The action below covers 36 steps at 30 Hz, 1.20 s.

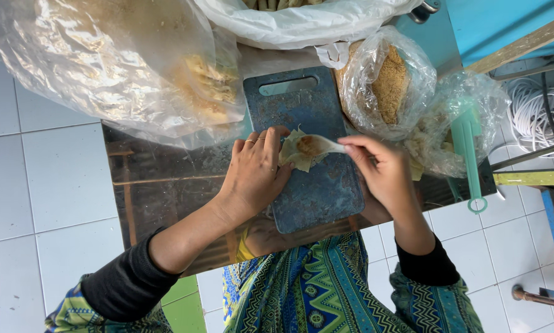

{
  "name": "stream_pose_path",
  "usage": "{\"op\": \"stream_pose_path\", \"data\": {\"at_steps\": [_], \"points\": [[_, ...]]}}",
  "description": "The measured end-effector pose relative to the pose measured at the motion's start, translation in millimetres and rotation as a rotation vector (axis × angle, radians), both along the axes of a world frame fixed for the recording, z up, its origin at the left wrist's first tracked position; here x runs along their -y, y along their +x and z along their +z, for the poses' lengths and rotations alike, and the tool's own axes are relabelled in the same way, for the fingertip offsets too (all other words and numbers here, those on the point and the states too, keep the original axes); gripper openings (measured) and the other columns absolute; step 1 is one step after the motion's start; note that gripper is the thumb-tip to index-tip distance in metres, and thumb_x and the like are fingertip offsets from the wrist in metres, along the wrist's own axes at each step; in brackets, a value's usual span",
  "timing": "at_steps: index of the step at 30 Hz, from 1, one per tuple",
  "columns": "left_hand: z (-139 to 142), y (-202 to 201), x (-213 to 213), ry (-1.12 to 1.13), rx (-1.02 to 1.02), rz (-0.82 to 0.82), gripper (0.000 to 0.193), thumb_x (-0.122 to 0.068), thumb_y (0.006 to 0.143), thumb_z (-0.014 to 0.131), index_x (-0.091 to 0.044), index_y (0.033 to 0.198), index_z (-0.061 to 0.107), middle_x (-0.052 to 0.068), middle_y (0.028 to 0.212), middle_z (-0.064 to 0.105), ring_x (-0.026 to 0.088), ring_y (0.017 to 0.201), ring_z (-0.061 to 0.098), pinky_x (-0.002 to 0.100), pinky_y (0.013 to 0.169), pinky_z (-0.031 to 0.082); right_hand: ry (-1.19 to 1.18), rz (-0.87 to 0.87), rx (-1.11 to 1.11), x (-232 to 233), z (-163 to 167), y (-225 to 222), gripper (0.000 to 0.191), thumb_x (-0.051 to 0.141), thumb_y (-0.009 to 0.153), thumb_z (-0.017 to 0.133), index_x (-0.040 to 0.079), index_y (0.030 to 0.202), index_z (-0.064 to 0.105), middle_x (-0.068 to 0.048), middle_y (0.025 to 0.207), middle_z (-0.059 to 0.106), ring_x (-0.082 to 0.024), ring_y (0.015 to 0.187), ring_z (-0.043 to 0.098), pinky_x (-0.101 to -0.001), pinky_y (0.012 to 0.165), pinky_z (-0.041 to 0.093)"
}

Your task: The person cuts thin square pastry sheets into smaller pieces on a cutting board using a plastic dough scraper, then folds and stacks the cut pieces by hand. They reach into a plastic bag for more sheets and continue cutting and stacking the pieces on the board.

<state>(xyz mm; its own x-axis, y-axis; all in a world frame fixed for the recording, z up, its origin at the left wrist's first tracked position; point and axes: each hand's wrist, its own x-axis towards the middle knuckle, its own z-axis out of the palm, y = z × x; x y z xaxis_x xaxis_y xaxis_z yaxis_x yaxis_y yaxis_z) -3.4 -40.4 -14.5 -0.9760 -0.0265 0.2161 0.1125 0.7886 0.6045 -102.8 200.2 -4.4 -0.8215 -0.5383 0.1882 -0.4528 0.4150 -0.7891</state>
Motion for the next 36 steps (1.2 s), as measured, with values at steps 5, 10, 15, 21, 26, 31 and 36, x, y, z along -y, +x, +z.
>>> {"op": "stream_pose_path", "data": {"at_steps": [5,10,15,21,26,31,36], "points": [[-1,-1,0,0.005,0.039,-0.001,0.054,-0.021,0.087,0.074,-0.007,0.131,0.046,0.013,0.112,0.063,0.031,0.108,0.059,0.047,0.089,0.041,0.09,0.076,-0.352,5,-1,10,0.022,0.0,0.094,0.077,0.003,0.115,0.074,-0.01,0.102,0.075,-0.018,0.088,0.072,-0.0293,0.075,0.056],[-3,-1,-1,-0.005,0.037,0.006,0.053,-0.02,0.088,0.074,-0.007,0.131,0.045,0.013,0.112,0.063,0.031,0.108,0.059,0.048,0.089,0.041,0.087,0.203,-0.682,2,-7,11,0.032,-0.007,0.088,0.081,0.0,0.117,0.071,-0.012,0.11,0.074,-0.024,0.098,0.072,-0.0351,0.084,0.059],[-2,-2,0,0.003,0.079,0.006,0.054,-0.019,0.087,0.074,-0.008,0.131,0.045,0.013,0.112,0.063,0.031,0.109,0.059,0.048,0.09,0.041,0.093,0.21,-0.716,0,-8,13,0.031,-0.008,0.087,0.08,-0.002,0.117,0.071,-0.012,0.11,0.074,-0.027,0.099,0.072,-0.0376,0.084,0.059],[-1,-1,0,0.007,0.047,-0.001,0.056,-0.016,0.085,0.073,-0.008,0.132,0.044,0.014,0.115,0.062,0.032,0.109,0.059,0.048,0.091,0.041,0.067,0.126,-0.629,-2,-16,10,0.024,-0.004,0.094,0.077,0.001,0.117,0.072,-0.011,0.108,0.075,-0.024,0.098,0.072,-0.0337,0.082,0.059],[0,2,0,-0.001,0.038,0.016,0.056,-0.014,0.084,0.072,-0.008,0.132,0.044,0.014,0.114,0.062,0.033,0.11,0.059,0.048,0.091,0.042,0.004,-0.143,-0.316,-24,-11,-5,0.013,0.003,0.103,0.075,0.002,0.116,0.077,-0.008,0.095,0.074,-0.011,0.078,0.062,-0.0242,0.067,0.046],[6,4,-2,0.013,0.015,0.01,0.058,-0.011,0.085,0.075,-0.01,0.133,0.044,0.008,0.105,0.065,0.03,0.103,0.061,0.046,0.089,0.043,-0.059,-0.421,-0.383,-44,25,-42,0.01,0.008,0.117,0.07,0.002,0.125,0.074,-0.007,0.112,0.072,-0.012,0.096,0.064,-0.0268,0.084,0.051],[13,4,-1,0.028,0.038,-0.024,0.061,-0.012,0.081,0.079,-0.01,0.131,0.043,0.004,0.098,0.068,0.03,0.103,0.062,0.047,0.089,0.041,0.281,-0.333,-0.772,-15,22,-19,0.014,0.011,0.107,0.077,0.005,0.115,0.067,-0.013,0.117,0.053,-0.031,0.12,0.052,-0.0462,0.106,0.041]]}}
